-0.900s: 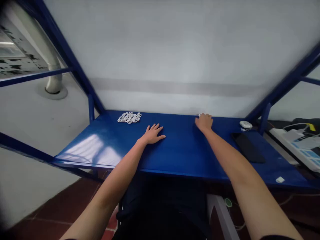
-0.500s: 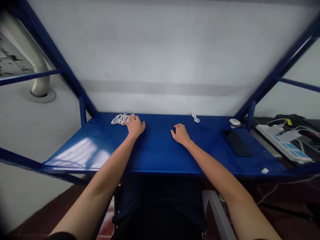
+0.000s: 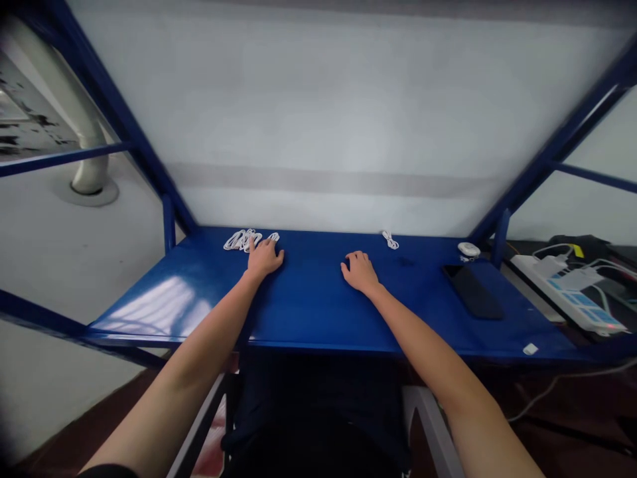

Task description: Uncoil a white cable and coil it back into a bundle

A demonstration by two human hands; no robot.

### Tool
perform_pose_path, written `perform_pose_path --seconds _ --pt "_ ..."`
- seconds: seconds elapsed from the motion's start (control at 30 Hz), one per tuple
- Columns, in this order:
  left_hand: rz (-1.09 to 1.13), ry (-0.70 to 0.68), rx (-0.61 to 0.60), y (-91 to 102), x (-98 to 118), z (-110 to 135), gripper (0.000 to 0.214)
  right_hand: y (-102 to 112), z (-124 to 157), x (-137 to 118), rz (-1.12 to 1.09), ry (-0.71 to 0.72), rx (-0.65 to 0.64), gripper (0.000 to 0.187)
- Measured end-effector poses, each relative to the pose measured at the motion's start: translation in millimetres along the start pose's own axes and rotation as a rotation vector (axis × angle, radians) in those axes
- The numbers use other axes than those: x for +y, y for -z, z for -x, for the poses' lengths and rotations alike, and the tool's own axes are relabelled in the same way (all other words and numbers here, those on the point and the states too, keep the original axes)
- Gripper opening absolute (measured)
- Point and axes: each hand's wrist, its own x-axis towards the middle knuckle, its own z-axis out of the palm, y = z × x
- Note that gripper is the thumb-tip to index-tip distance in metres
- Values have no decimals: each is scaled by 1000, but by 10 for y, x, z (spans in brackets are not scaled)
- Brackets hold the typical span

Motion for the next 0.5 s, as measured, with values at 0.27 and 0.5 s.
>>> perform_pose_path --seconds 0.27,0.5 --pt "330 -166 -171 83 589 219 36 -11 -1 -18 12 5 27 36" --pt "470 -311 -230 166 887 478 36 14 23 -55 -50 142 38 28"
